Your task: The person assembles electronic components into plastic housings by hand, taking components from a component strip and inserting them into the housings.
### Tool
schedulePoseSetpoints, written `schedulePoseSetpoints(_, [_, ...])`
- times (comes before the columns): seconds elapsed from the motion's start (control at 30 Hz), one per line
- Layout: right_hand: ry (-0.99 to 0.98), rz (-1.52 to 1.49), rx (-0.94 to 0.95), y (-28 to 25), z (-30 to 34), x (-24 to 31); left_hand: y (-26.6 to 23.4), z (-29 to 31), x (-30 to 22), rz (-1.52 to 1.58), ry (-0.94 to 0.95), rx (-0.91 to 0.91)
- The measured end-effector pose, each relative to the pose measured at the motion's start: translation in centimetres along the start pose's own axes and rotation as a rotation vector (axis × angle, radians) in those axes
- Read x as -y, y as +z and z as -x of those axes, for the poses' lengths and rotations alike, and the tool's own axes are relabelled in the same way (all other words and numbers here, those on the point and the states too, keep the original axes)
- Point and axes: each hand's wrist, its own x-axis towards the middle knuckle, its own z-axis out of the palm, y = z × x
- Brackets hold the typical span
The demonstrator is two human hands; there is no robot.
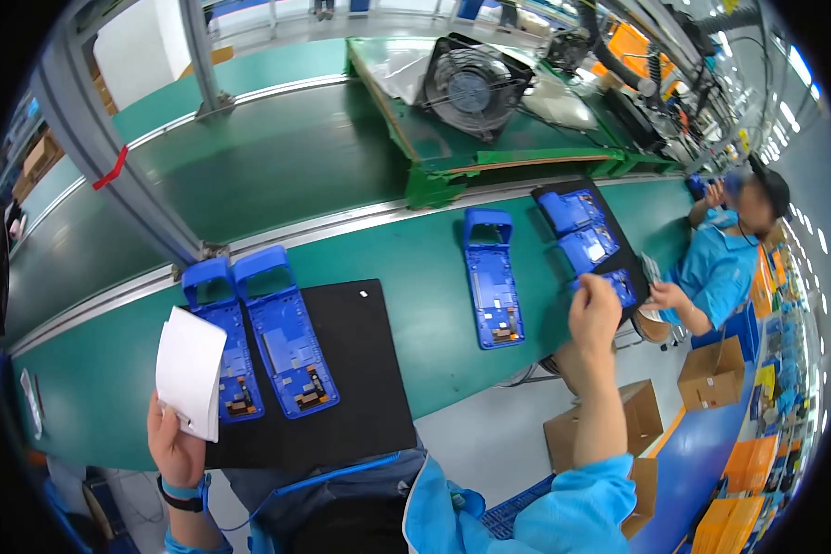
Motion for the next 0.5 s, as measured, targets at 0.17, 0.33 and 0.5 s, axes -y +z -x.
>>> schedulePoseSetpoints(0.17, [-0.061, -0.091, 0.18, 2.1, 2.0, 9.9, 0.1, -0.6, -0.3, -0.007, 0.05, 0.043])
schedulePoseSetpoints(0.33, [0.097, -0.006, 0.379, 4.3, 3.3, 11.2, -1.6, -1.0, -0.7, -0.043, 0.115, 0.021])
schedulePoseSetpoints(0.5, [0.4, -0.412, 0.386, 2.8, 3.7, 16.6, -3.6, -1.7, -1.3, -0.238, 0.195, -0.117])
